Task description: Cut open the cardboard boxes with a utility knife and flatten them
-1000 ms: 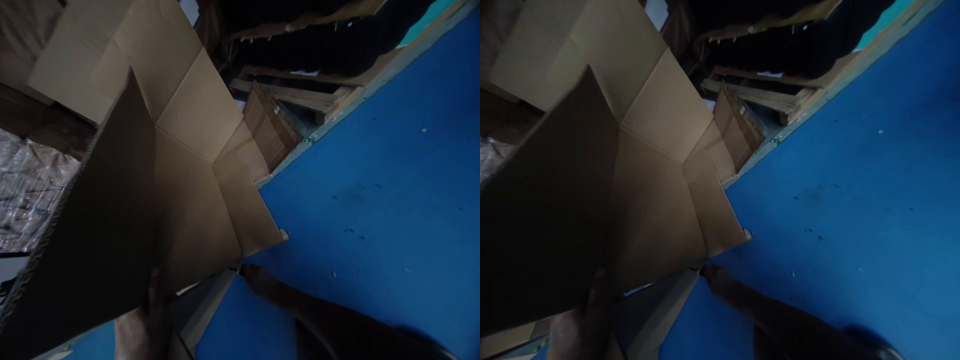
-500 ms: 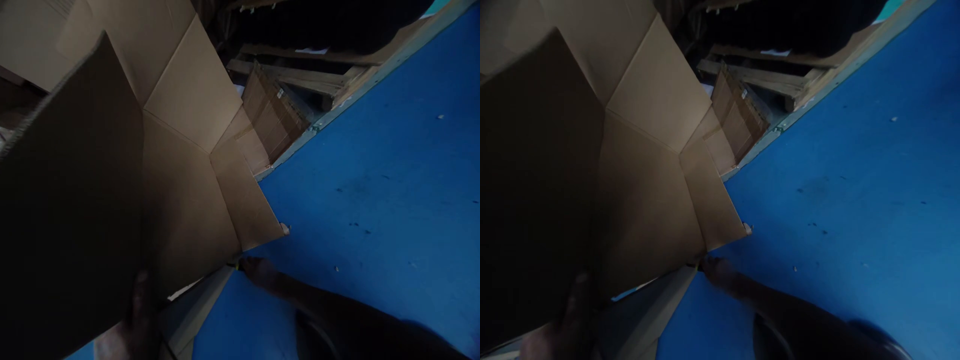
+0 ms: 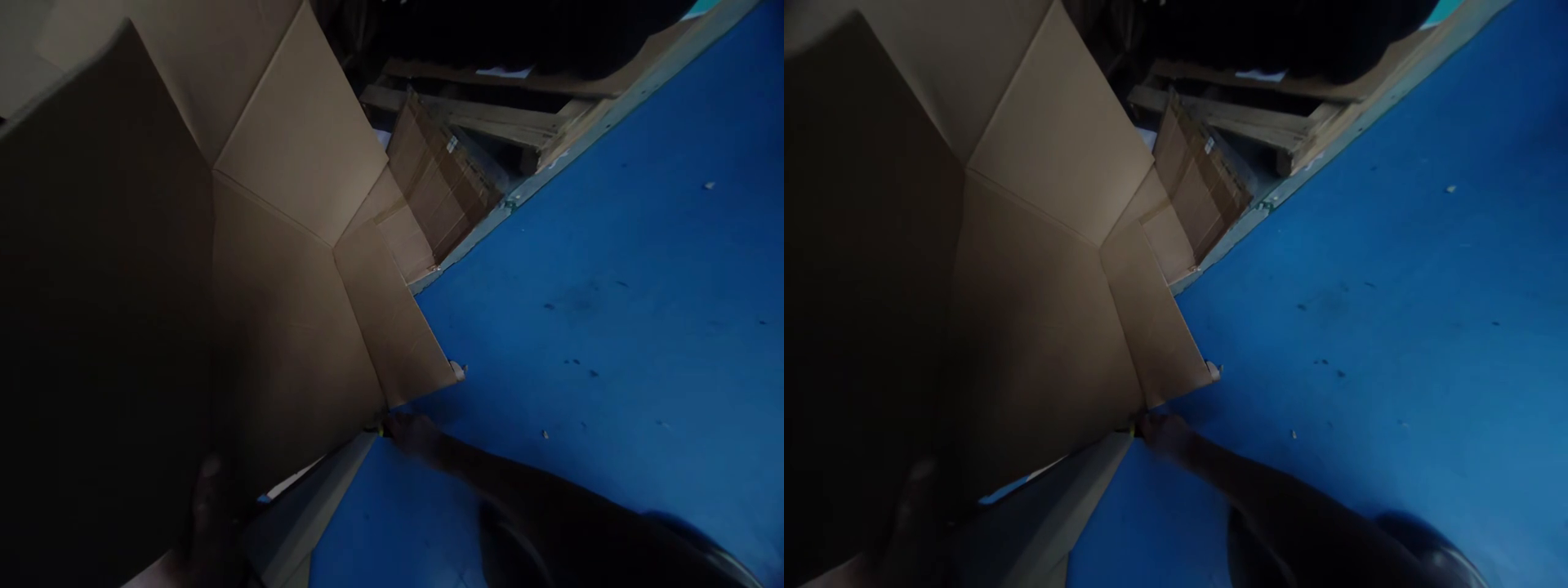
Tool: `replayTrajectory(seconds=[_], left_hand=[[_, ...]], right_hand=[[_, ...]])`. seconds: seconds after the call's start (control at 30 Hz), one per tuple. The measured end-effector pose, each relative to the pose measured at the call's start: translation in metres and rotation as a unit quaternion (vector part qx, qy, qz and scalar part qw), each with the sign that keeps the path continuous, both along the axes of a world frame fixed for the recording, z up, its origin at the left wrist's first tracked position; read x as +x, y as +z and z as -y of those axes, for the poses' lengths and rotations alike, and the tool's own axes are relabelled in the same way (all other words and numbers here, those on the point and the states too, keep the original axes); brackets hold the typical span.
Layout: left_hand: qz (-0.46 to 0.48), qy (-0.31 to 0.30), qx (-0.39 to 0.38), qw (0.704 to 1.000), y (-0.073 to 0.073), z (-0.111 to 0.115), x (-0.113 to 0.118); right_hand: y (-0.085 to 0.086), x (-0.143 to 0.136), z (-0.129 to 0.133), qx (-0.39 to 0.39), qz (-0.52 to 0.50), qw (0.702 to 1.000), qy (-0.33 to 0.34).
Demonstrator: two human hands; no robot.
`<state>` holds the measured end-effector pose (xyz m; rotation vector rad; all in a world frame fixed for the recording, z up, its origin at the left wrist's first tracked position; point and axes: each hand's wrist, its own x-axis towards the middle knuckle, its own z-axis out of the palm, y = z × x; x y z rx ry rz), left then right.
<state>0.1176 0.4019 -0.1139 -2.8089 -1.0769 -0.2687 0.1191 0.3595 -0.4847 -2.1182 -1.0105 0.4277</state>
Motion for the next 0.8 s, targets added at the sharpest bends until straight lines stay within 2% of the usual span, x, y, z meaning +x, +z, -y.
replayTrajectory(seconds=[0.1, 0.2, 0.3, 0.37, 0.47, 0.67, 0.8], left_hand=[[0.014, 0.006, 0.004, 1.000, 0.001, 0.007, 0.001], [0.018, 0.038, 0.010, 0.999, 0.002, 0.012, 0.002], [0.018, 0.009, 0.004, 1.000, 0.003, 0.012, 0.003], [0.034, -0.007, 0.006, 0.999, 0.002, 0.011, 0.003], [0.059, 0.005, 0.010, 0.998, 0.002, 0.009, 0.003], [0.024, 0.004, -0.010, 1.000, 0.005, 0.000, 0.000], [0.032, 0.004, 0.000, 0.999, 0.003, -0.009, -0.001]], right_hand=[[0.001, 0.002, 0.002, 0.009, 0.001, 1.000, 0.001], [0.003, 0.001, 0.003, 0.008, 0.002, 1.000, -0.005], [0.006, -0.002, 0.005, 0.006, 0.011, 1.000, -0.019], [0.008, -0.004, 0.006, 0.007, 0.021, 0.999, -0.031], [0.010, -0.005, 0.008, 0.018, 0.035, 0.999, -0.036], [0.013, -0.001, 0.011, 0.038, 0.045, 0.998, -0.036], [0.014, 0.004, 0.022, 0.036, 0.052, 0.997, -0.036]])
